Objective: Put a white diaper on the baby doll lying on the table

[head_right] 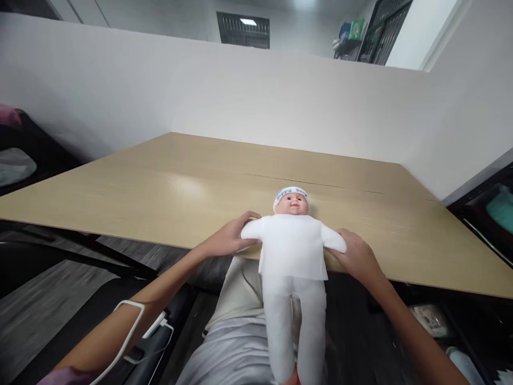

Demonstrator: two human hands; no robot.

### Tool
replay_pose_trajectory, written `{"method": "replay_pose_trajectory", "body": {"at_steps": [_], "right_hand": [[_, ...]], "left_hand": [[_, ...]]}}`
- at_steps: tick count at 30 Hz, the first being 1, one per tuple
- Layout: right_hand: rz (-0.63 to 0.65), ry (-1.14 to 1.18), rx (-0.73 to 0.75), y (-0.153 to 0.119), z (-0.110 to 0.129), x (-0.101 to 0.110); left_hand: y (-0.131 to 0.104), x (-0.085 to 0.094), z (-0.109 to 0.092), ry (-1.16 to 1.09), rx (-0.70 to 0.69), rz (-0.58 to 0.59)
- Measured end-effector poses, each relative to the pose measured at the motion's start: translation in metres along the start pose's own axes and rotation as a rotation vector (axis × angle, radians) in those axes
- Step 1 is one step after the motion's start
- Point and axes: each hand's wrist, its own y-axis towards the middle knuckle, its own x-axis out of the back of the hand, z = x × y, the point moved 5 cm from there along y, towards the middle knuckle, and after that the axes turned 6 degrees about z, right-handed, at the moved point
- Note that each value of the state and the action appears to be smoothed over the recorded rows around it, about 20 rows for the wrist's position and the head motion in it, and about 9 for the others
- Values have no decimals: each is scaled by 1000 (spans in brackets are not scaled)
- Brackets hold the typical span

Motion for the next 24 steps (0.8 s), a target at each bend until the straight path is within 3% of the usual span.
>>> {"method": "replay_pose_trajectory", "body": {"at_steps": [7,14,18,24], "right_hand": [[-35,95,-2,23,-20,-26],[-11,116,-35,43,-39,-40],[-9,82,54,71,-44,-42],[-60,39,212,130,-54,-43]], "left_hand": [[7,25,32,17,84,71],[1,48,67,188,75,-89],[19,51,88,228,56,-121],[65,66,116,438,5,-184]]}}
